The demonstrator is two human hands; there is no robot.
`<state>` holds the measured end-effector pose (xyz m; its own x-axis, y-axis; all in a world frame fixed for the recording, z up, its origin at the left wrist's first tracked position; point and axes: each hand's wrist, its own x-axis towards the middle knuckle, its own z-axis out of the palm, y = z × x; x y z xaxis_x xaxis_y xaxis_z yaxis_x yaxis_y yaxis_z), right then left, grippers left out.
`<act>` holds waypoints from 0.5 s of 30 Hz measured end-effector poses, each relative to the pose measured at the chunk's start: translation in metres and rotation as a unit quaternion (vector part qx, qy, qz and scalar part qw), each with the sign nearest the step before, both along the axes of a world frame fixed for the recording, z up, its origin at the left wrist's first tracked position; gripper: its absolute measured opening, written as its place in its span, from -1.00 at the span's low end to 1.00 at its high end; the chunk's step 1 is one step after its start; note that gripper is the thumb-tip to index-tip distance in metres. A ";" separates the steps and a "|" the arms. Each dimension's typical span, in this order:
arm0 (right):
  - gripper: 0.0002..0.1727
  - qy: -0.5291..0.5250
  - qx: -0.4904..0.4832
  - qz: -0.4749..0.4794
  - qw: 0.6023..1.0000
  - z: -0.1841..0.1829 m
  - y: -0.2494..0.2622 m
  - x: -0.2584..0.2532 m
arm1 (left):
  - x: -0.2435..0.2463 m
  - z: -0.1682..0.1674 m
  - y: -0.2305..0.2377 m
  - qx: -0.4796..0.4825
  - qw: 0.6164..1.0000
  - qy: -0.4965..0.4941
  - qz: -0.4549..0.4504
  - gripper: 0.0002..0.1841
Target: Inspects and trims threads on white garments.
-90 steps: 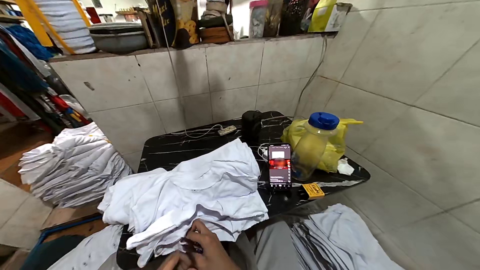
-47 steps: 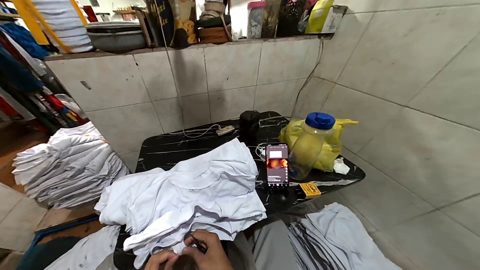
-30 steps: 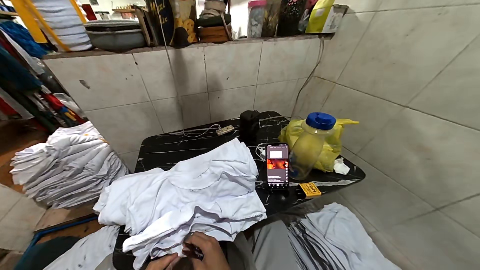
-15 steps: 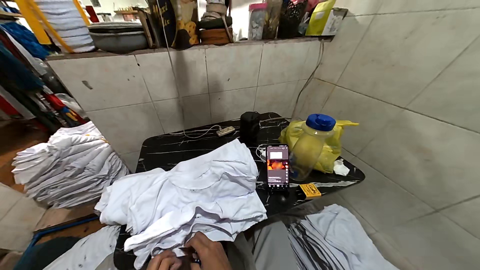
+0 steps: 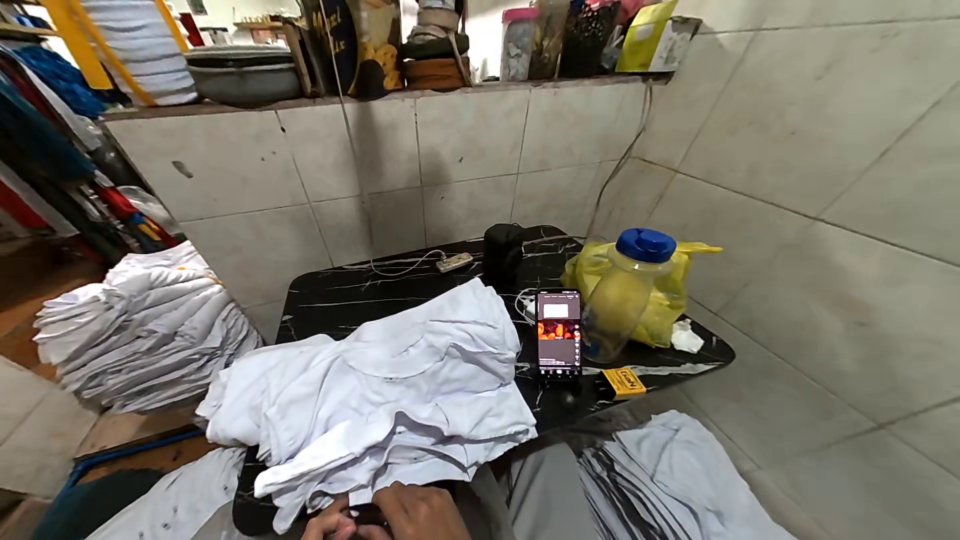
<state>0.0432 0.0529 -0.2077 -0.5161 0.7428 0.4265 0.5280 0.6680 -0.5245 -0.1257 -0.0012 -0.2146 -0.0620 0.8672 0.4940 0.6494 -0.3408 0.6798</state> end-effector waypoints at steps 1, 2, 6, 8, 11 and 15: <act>-0.64 -0.002 -0.010 -0.001 1.000 0.000 -0.001 -0.002 | 0.001 -0.001 0.000 0.001 1.000 -0.003 0.002 -0.80; -0.64 -0.009 -0.021 0.004 1.000 0.001 -0.001 -0.004 | 0.001 -0.001 0.000 0.001 1.000 -0.004 0.005 -0.81; -0.62 -0.022 -0.015 0.009 1.000 -0.003 -0.002 -0.007 | 0.001 0.001 0.000 -0.002 1.000 -0.014 0.011 -0.81; -0.60 -0.009 0.002 -0.017 1.000 -0.007 -0.003 -0.008 | 0.001 0.001 0.000 0.002 1.000 -0.027 0.010 -0.81; -0.57 0.065 -0.050 -0.078 0.994 -0.004 -0.005 -0.008 | 0.000 0.000 0.002 0.010 0.999 -0.045 0.005 -0.81; -0.49 0.170 -0.230 -0.072 0.956 -0.004 0.003 -0.005 | 0.001 -0.003 0.003 0.003 0.995 -0.098 0.012 -0.79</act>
<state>0.0382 0.0561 -0.2115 -0.2841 0.9448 0.1631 0.3441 0.2593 -0.9024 -0.1250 0.0015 -0.2178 -0.1780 0.8617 0.4751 0.5118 -0.3313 0.7926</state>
